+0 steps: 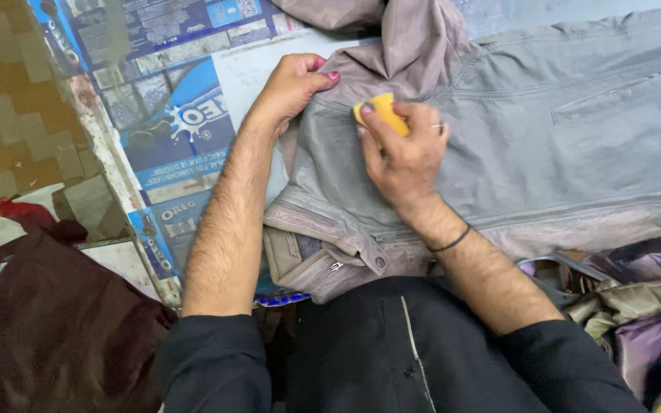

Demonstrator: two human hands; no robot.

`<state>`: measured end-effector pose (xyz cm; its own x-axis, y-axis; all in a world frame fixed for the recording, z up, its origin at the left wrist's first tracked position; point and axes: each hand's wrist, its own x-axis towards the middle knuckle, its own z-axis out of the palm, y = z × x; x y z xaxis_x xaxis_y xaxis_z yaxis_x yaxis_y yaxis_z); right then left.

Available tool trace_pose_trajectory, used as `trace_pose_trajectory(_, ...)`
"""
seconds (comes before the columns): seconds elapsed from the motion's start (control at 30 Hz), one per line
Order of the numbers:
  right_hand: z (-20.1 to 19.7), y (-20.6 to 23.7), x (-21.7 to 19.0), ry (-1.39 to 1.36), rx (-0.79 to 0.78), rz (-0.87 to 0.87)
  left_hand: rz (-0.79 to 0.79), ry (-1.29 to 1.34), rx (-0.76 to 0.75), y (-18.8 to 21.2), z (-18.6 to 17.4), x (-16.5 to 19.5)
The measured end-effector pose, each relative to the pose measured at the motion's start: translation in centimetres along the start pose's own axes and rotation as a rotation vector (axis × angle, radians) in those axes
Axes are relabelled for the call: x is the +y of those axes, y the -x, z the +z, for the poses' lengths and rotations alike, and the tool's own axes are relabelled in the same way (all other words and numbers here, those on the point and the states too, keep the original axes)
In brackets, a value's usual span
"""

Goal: The person lays a grey jacket flat on a glass work table and rubs a sponge-like abrasive block over its fabric, working across the chest, sleeves, collar and zipper areas while holding the garment steady with the other hand. They reposition the jacket and continue rubbing different sections, then set the block down and reach for a bottle at the end.

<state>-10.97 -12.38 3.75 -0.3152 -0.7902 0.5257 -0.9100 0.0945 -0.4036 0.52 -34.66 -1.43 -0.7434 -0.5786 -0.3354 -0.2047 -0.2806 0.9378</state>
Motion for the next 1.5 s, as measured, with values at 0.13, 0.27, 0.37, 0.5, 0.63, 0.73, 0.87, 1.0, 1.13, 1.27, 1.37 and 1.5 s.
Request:
trace_pose_trajectory(0.13,1.3,-2.0,-0.6,0.226,-0.160,-0.102,0.035,0.011,0.017,-0.6,-0.7,0.2)
trace_pose_trajectory(0.27,0.0,-2.6,0.1,0.288,-0.324,-0.034,0.047,0.033,0.001,-0.2,-1.3,0.4)
trace_pose_trajectory(0.37,0.2,-2.8,-0.3,0.268,-0.281,0.006,0.084,0.006,0.003,-0.4,-1.9,0.7)
trace_pose_trajectory(0.5,1.8,-3.2,-1.7,0.153,-0.154,-0.059,0.076,0.058,-0.031,-0.3,-2.0,0.4)
trace_pose_trajectory(0.63,0.8,-3.9,-1.5,0.316,-0.268,-0.024,0.114,0.030,-0.012,-0.4,-2.1,0.2)
trace_pose_trajectory(0.73,0.4,-4.0,-1.9,0.289,-0.229,0.040,0.100,-0.020,0.012,-0.5,-2.4,0.2)
trace_pose_trajectory(0.87,2.3,-3.7,-3.7,0.069,-0.106,-0.014,0.086,0.030,0.001,-0.3,-2.5,-0.1)
trace_pose_trajectory(1.0,2.7,-3.8,-4.1,0.226,-0.243,-0.002,0.074,-0.061,0.032,-0.2,-2.6,-0.2)
trace_pose_trajectory(1.13,2.9,-4.6,-4.8,0.126,-0.192,0.044,0.068,-0.016,-0.001,-0.3,-2.7,-0.2)
trace_pose_trajectory(1.27,3.4,-5.0,-5.7,0.093,-0.163,-0.015,0.069,-0.018,0.002,-0.5,-2.7,-0.5)
trace_pose_trajectory(1.37,3.2,-4.7,-5.3,0.218,-0.271,0.008,0.099,-0.076,0.020,-0.8,-2.8,-0.9)
trace_pose_trajectory(1.5,2.9,-4.4,-4.9,0.180,-0.207,0.041,0.070,-0.073,0.023,-0.8,-2.8,-1.3)
